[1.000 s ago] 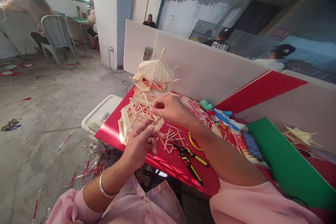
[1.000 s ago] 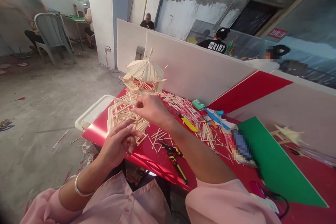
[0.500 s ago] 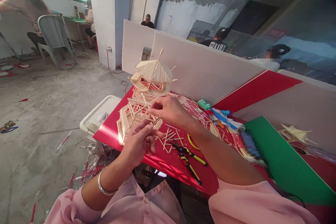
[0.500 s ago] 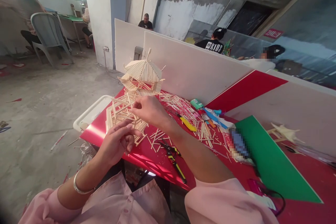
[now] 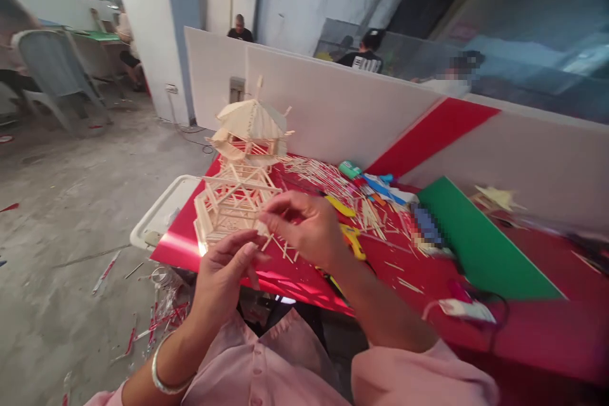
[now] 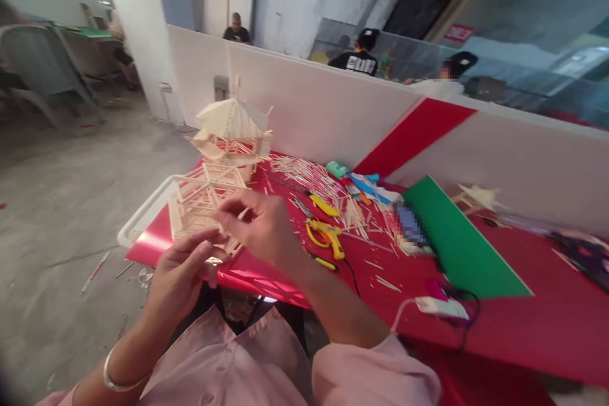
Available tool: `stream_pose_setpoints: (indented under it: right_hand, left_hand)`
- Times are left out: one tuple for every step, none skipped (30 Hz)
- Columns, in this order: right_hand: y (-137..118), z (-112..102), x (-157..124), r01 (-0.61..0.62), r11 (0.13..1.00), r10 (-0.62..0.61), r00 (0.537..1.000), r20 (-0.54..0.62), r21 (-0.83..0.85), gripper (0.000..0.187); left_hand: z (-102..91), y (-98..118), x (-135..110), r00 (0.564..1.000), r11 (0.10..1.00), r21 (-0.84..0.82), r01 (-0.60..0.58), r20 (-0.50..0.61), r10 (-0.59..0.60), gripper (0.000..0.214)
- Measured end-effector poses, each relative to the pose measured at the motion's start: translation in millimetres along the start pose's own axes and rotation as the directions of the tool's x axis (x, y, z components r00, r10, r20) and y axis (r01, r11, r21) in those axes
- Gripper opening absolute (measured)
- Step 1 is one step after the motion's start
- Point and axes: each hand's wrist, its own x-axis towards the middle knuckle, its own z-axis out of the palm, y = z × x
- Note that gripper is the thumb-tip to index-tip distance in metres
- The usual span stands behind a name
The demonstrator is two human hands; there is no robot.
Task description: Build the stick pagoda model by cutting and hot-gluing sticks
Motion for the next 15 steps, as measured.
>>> stream_pose_setpoints:
  right_hand:
    - [4.5, 4.8, -15.4, 0.003, 0.999, -0.001, 0.999, -0.033, 0.043, 0.015]
    - [9.9, 10.3, -29.3, 0.006, 0.998, -0.001, 0.997, -0.075, 0.068, 0.014]
    - [15.6, 15.4, -41.1, 0.004, 0.996, 0.007, 0.992, -0.123, 0.091, 0.013]
    - [21.6, 18.9, -50.6, -0.006, 0.993, 0.024, 0.987, -0.16, 0.116, 0.012]
    - [27.6, 19.6, -57.8, -0.019, 0.99, 0.044, 0.981, -0.187, 0.137, 0.012]
    - [33.9, 16.8, -63.3, -0.038, 0.987, 0.069, 0.979, -0.193, 0.158, 0.012]
    - [40.7, 9.9, -67.6, -0.063, 0.983, 0.094, 0.98, -0.176, 0.17, 0.013]
    - [49.0, -0.9, -71.2, -0.093, 0.982, 0.119, 0.981, -0.156, 0.165, 0.016]
    - [59.7, -15.1, -74.6, -0.132, 0.982, 0.151, 0.978, -0.142, 0.134, 0.021]
    - [73.6, -31.6, -77.7, -0.181, 0.981, 0.19, 0.972, -0.139, 0.075, 0.027]
    - [90.9, -49.3, -80.5, -0.253, 0.967, 0.242, 0.944, -0.225, -0.021, 0.031]
    - [111.4, -66.7, -82.9, -0.356, 0.922, 0.29, 0.896, -0.336, -0.154, 0.031]
    - [134.1, -82.6, -84.7, -0.487, 0.816, 0.344, 0.842, -0.416, -0.311, 0.031]
    - [157.7, -96.1, -86.1, -0.607, 0.662, 0.43, 0.788, -0.441, -0.439, 0.037]
    - [180.6, -106.6, -87.3, -0.683, 0.521, 0.532, 0.729, -0.43, -0.513, 0.041]
  left_hand:
    - [1.7, -2.0, -0.2, 1.0, 1.0, 0.015, -0.011, 0.004, 0.011, 0.03]
    - [3.8, -4.3, 0.8, 1.0, 0.999, 0.033, -0.011, 0.013, 0.01, 0.027]
    - [6.4, -7.3, 2.6, 1.0, 0.999, 0.052, 0.001, 0.031, -0.003, 0.024]
    - [9.4, -10.9, 4.8, 0.998, 0.997, 0.071, 0.023, 0.053, -0.026, 0.022]
    - [12.7, -15.0, 6.8, 0.996, 0.995, 0.088, 0.049, 0.074, -0.056, 0.021]
    - [16.0, -19.2, 8.2, 0.992, 0.992, 0.1, 0.078, 0.091, -0.087, 0.021]
    - [19.3, -23.3, 8.7, 0.988, 0.989, 0.107, 0.104, 0.101, -0.115, 0.022]
    - [22.4, -26.8, 8.3, 0.986, 0.986, 0.109, 0.125, 0.101, -0.136, 0.024]
    - [25.0, -29.4, 7.2, 0.985, 0.985, 0.107, 0.135, 0.091, -0.145, 0.025]
    - [27.3, -31.0, 5.7, 0.986, 0.985, 0.105, 0.138, 0.075, -0.146, 0.026]
    - [28.9, -31.3, 4.0, 0.988, 0.985, 0.105, 0.134, 0.057, -0.14, 0.027]
    - [30.0, -30.5, 2.6, 0.991, 0.986, 0.106, 0.125, 0.038, -0.13, 0.028]
    - [30.4, -28.7, 1.5, 0.993, 0.988, 0.107, 0.112, 0.015, -0.114, 0.028]
    - [30.2, -26.0, 0.8, 0.995, 0.99, 0.105, 0.098, -0.009, -0.098, 0.028]
    - [29.5, -22.8, 0.5, 0.996, 0.991, 0.1, 0.084, -0.031, -0.081, 0.028]
